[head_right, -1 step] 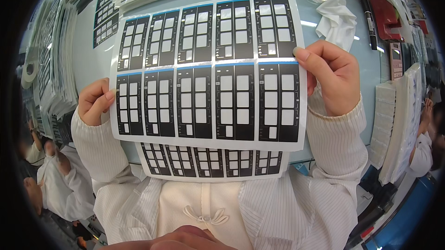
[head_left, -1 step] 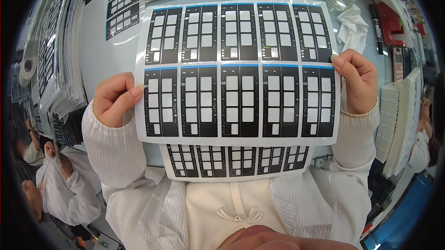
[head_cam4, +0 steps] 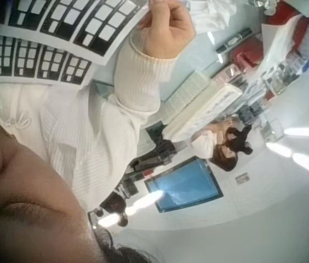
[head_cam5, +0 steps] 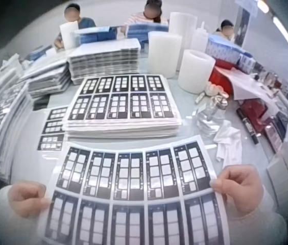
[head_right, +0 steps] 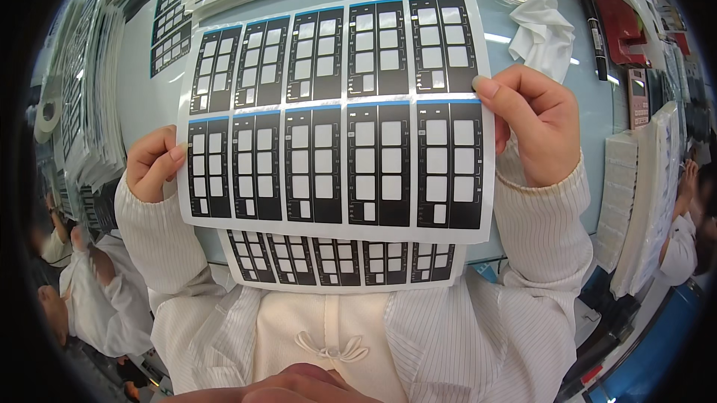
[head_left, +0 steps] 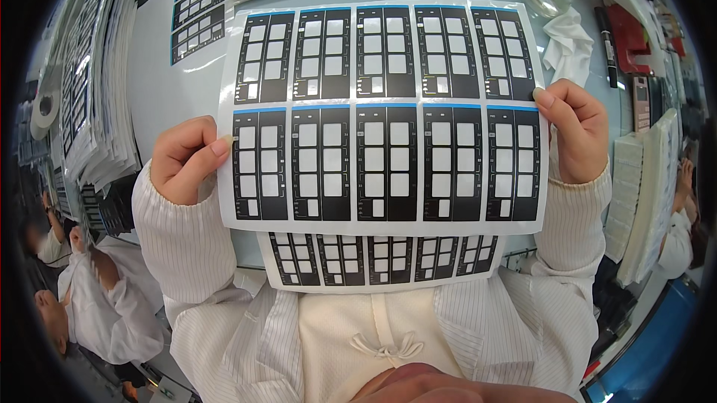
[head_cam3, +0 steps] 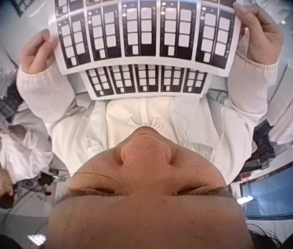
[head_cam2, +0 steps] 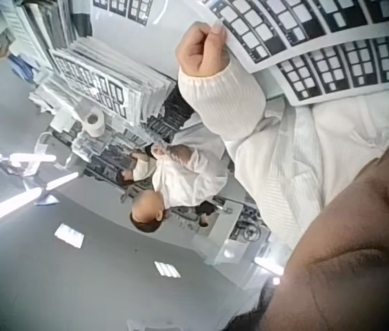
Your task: The person is inspecting sheets of printed labels or small electronic components, checking for alignment and quality.
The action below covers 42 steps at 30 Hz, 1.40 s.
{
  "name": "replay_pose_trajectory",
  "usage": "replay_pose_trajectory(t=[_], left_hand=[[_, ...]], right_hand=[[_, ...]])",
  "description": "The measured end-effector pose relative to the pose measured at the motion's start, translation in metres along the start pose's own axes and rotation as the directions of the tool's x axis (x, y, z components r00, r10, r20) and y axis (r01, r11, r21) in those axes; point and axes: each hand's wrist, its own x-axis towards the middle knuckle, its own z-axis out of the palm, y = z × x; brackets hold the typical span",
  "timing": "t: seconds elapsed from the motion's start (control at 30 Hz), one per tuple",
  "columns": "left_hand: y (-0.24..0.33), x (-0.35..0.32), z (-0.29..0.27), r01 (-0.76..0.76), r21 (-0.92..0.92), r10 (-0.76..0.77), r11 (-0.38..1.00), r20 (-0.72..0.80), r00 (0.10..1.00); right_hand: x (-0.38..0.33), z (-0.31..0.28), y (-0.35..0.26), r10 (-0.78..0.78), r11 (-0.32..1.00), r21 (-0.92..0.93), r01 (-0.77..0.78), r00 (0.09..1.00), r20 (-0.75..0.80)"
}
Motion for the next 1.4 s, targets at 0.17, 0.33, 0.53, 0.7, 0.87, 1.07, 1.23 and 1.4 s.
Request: replay_pose_trajectory(t=[0.17, 0.33, 0.53, 0.7, 0.87, 1.07, 1.23, 1.4], left_hand=[[-0.003, -0.001, 0.002, 0.002, -0.039, -0.002, 0.999, 0.014, 1.000], [-0.003, 0.000, 0.003, 0.001, -0.040, -0.001, 0.999, 0.014, 1.000], [-0.004, 0.000, 0.004, -0.088, 0.021, 0.089, 0.996, -0.018, 0.996], [0.000, 0.001, 0.003, -0.060, 0.000, 0.060, 0.998, -0.019, 0.998], [-0.001, -0.001, 0.000, 0.009, -0.112, -0.003, 0.994, 0.053, 0.999], [0.001, -0.002, -0.001, 0.089, -0.254, -0.067, 0.963, 0.091, 0.994], [0.001, -0.003, 0.000, 0.097, -0.293, -0.070, 0.951, 0.102, 0.992], [-0.002, -0.002, 0.000, 0.096, -0.279, -0.072, 0.955, 0.098, 0.993]], right_hand=[[0.000, 0.000, 0.003, -0.024, 0.999, -0.021, 0.024, 1.000, 0.001], [-0.001, 0.000, 0.002, -0.013, 1.000, -0.017, 0.013, 1.000, -0.002], [0.000, -0.001, 0.000, -0.008, 1.000, -0.004, 0.008, 1.000, 0.012], [0.001, 0.000, 0.001, -0.025, 1.000, -0.006, 0.025, 1.000, -0.002], [0.000, 0.001, 0.001, -0.018, 1.000, 0.011, 0.018, 0.999, -0.048], [0.000, -0.002, 0.005, 0.030, 0.999, 0.013, -0.029, 0.998, -0.048], [0.001, -0.005, 0.007, 0.036, 0.999, 0.014, -0.035, 0.998, -0.051], [0.001, -0.010, 0.009, 0.031, 0.999, 0.019, -0.030, 0.999, -0.030]])
